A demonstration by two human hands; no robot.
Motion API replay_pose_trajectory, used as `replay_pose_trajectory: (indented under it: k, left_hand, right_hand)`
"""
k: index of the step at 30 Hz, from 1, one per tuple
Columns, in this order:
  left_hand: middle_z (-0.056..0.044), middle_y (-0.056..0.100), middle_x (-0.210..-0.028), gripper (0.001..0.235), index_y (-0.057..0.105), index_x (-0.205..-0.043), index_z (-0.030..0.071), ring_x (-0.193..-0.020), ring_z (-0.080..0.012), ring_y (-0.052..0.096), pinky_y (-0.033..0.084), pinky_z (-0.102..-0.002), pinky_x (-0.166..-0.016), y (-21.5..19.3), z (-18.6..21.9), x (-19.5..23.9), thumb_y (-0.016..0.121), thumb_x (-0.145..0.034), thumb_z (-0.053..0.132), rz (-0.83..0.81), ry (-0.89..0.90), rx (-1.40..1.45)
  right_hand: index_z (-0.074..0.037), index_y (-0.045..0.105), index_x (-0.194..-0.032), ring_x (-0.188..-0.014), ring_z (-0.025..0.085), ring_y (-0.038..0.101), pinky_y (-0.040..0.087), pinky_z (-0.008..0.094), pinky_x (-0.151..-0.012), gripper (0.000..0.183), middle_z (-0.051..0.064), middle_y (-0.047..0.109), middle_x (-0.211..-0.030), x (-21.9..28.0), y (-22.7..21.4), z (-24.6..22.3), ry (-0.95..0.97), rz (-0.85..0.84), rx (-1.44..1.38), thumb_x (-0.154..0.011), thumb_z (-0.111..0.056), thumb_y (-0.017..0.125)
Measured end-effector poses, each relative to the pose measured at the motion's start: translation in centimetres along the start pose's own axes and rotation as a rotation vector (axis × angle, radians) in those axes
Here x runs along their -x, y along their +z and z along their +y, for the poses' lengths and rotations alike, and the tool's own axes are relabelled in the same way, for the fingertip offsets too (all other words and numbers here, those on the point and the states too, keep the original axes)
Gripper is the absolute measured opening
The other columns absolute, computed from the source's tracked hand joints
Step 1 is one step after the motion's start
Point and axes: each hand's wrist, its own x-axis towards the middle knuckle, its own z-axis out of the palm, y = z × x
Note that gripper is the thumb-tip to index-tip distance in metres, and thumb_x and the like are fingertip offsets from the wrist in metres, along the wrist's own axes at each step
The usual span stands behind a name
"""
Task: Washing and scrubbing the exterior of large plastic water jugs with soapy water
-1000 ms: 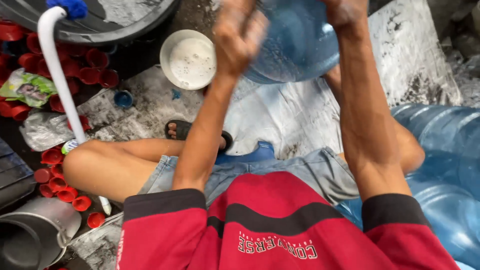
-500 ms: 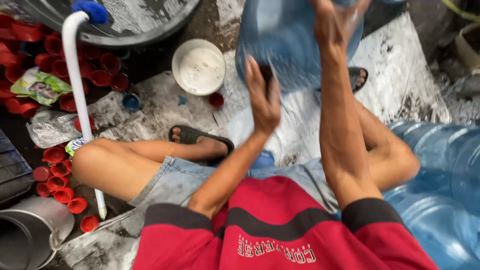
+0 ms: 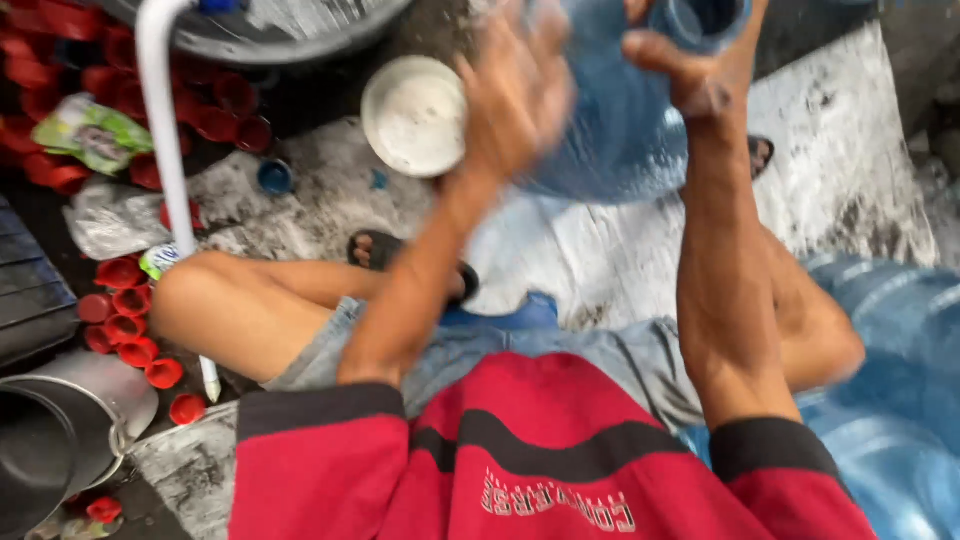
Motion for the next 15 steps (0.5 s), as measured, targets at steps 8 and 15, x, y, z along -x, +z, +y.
replay_pose_trajectory:
  k: [8, 15]
  left_hand:
    - [-0.014, 0.019, -0.155, 0.065, 0.029, -0.149, 0.024, -0.147, -0.032, 0.03, 0.029, -0.068, -0.117, 2.9, -3.2, 0.7, 0.067, -0.097, 0.036, -0.1, 0.265, -0.12]
    - [-0.018, 0.017, -0.155, 0.049, 0.023, -0.143, 0.016, -0.144, -0.0411, 0.028, 0.04, -0.047, -0.095, 1.3, 3.2, 6.0, 0.042, -0.101, 0.031, 0.066, -0.261, 0.437]
  right_hand:
    - [0.0, 0.037, -0.107, -0.094, 0.036, 0.056, 0.048, 0.047, -0.094, 0.042, 0.024, 0.052, -0.092, -1.4, 0.6, -1.3, -0.138, -0.184, -0.086, -0.082, 0.009, 0.069]
    - [0.002, 0.055, -0.09, -0.089, 0.026, 0.061, 0.051, 0.04, -0.086, 0.022, 0.014, 0.058, -0.088, -1.9, 0.8, -3.5, -0.153, -0.136, -0.011, -0.08, -0.005, 0.073]
